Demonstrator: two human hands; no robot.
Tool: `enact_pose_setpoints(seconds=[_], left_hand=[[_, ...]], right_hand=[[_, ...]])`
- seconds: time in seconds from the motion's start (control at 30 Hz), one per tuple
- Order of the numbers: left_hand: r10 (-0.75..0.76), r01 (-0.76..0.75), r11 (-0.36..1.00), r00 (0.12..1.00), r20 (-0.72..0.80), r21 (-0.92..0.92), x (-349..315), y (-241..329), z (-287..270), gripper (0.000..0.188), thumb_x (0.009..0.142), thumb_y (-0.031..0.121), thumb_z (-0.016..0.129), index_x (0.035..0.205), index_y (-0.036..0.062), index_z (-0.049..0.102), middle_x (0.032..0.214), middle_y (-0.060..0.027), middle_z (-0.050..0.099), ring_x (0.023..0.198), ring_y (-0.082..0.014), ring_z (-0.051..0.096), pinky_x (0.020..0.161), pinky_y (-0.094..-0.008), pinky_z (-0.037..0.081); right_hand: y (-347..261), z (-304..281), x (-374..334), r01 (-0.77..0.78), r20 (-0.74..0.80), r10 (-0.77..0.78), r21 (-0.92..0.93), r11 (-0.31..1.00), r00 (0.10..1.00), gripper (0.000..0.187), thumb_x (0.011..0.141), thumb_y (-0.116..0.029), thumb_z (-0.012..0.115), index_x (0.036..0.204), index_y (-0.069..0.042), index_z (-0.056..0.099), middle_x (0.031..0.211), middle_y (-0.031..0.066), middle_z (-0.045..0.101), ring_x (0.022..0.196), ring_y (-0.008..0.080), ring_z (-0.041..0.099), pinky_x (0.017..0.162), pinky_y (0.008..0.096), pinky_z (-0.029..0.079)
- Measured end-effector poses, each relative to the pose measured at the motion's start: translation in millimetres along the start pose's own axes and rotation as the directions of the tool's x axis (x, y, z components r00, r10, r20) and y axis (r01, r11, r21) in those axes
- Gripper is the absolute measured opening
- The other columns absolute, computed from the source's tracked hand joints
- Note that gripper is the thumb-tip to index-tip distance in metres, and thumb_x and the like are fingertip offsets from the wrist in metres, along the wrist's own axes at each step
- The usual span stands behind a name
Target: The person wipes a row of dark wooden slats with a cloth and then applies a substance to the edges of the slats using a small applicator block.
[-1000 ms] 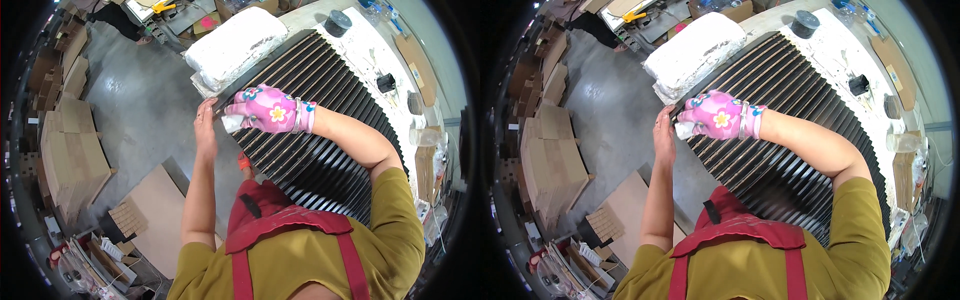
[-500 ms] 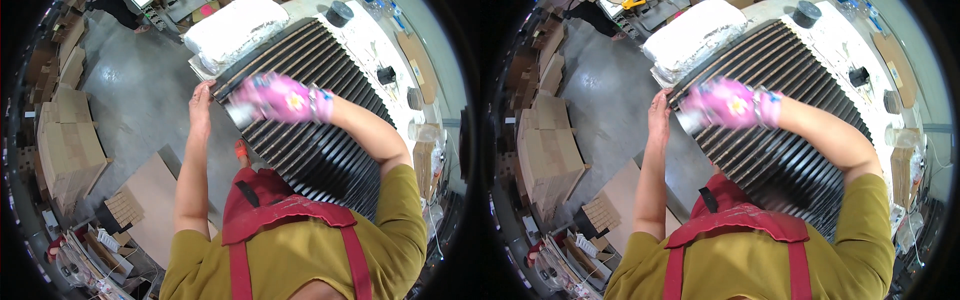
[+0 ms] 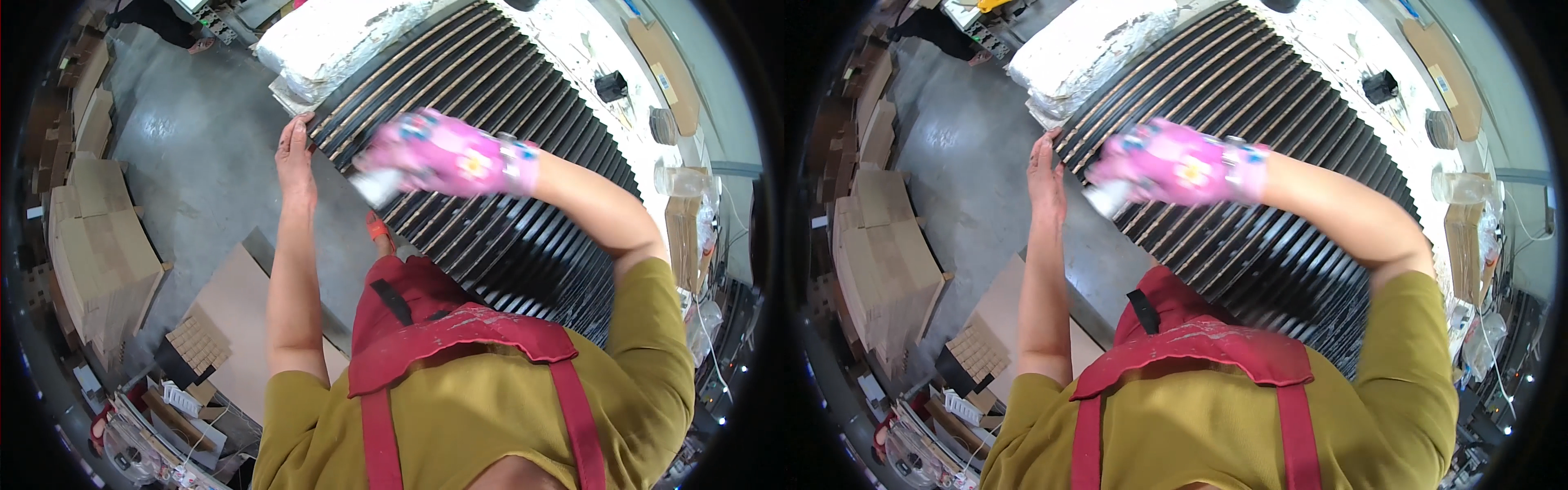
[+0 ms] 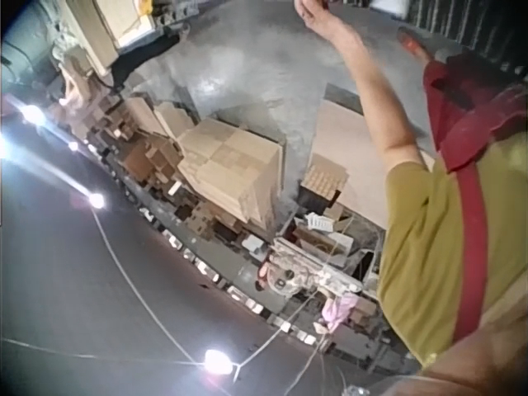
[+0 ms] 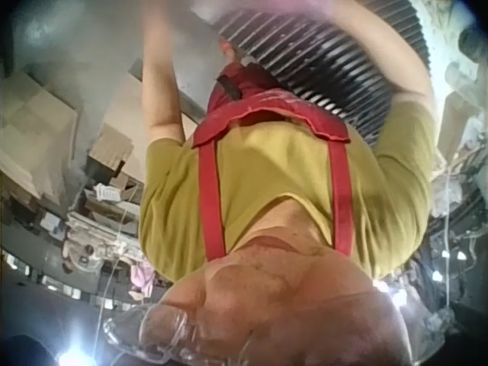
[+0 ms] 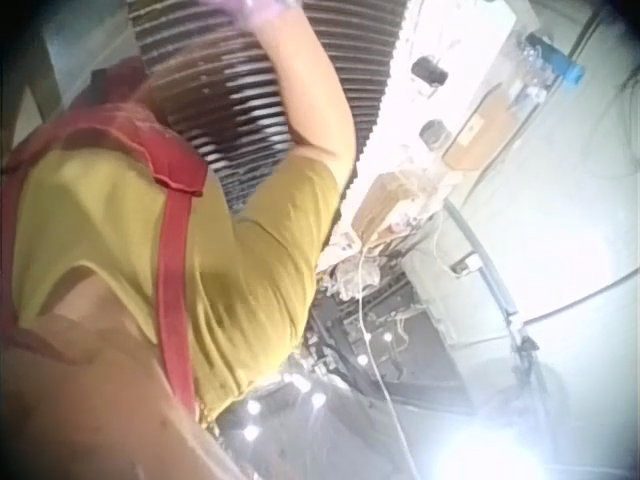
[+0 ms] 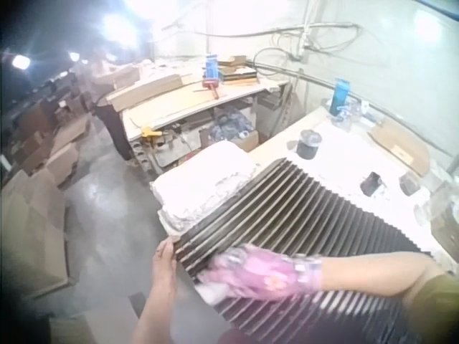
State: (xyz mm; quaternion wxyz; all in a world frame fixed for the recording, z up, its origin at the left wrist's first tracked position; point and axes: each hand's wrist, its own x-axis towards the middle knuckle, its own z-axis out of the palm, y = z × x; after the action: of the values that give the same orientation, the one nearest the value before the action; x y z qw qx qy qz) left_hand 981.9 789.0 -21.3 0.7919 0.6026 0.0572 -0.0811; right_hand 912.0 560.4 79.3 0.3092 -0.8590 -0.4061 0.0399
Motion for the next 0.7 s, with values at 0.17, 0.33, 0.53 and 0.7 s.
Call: enact_pose_setpoints(seconds=[0.17, 0.33, 0.53, 0.7], left_hand=[[-0.048, 0.048, 0.999, 0.998, -0.029, 0.0, 2, -2, -8, 0.023, 0.095, 0.026, 0.054, 0.112, 0.0116, 0.061, 0.115, 0.0017, 0.06, 0.107, -0.0097, 0.05, 0.091, -0.029, 0.037], [-0.073, 0.08, 0.994, 0.994, -0.084, 0.079, -3, 6, -1, 0.023, 0.095, 0.027, 0.052, 0.113, 0.0152, 0.06, 0.117, 0.0042, 0.059, 0.116, -0.0084, 0.045, 0.094, -0.0305, 0.028], [0.018, -0.028, 0.987, 0.998, 0.063, 0.159, 6, 4, -3, 0.024, 0.095, 0.021, 0.047, 0.114, 0.0132, 0.059, 0.121, 0.0021, 0.057, 0.118, -0.0097, 0.043, 0.093, -0.0305, 0.027], [0.012, -0.013, 0.99, 1.0, 0.011, 0.137, 4, 8, -4, 0.03, 0.094, 0.01, 0.038, 0.117, 0.0021, 0.057, 0.126, -0.0069, 0.055, 0.122, -0.0159, 0.046, 0.104, -0.0276, 0.03]], right_hand=[[-9, 28, -12, 0.094, -0.005, -0.097, -0.186, 0.978, 0.995, 0.043, 0.086, -0.025, 0.058, 0.128, -0.017, 0.051, 0.115, 0.0047, 0.054, 0.109, 0.0205, 0.053, 0.094, 0.0404, 0.035], [-45, -33, -90, -0.168, 0.516, 0.142, 0.004, 0.986, 0.845, 0.043, 0.08, -0.025, 0.067, 0.122, -0.02, 0.057, 0.115, 0.0022, 0.057, 0.11, 0.02, 0.055, 0.099, 0.0406, 0.037], [49, -43, -23, -0.258, -0.247, 0.224, -0.112, 0.96, 0.943, 0.037, 0.088, -0.024, 0.057, 0.124, -0.015, 0.055, 0.113, 0.0068, 0.059, 0.103, 0.0233, 0.059, 0.093, 0.0413, 0.042], [21, -21, -68, -0.121, -0.089, 0.116, -0.058, 0.991, 0.989, 0.038, 0.081, -0.021, 0.066, 0.117, -0.013, 0.056, 0.111, 0.006, 0.059, 0.105, 0.0224, 0.058, 0.096, 0.0404, 0.044]])
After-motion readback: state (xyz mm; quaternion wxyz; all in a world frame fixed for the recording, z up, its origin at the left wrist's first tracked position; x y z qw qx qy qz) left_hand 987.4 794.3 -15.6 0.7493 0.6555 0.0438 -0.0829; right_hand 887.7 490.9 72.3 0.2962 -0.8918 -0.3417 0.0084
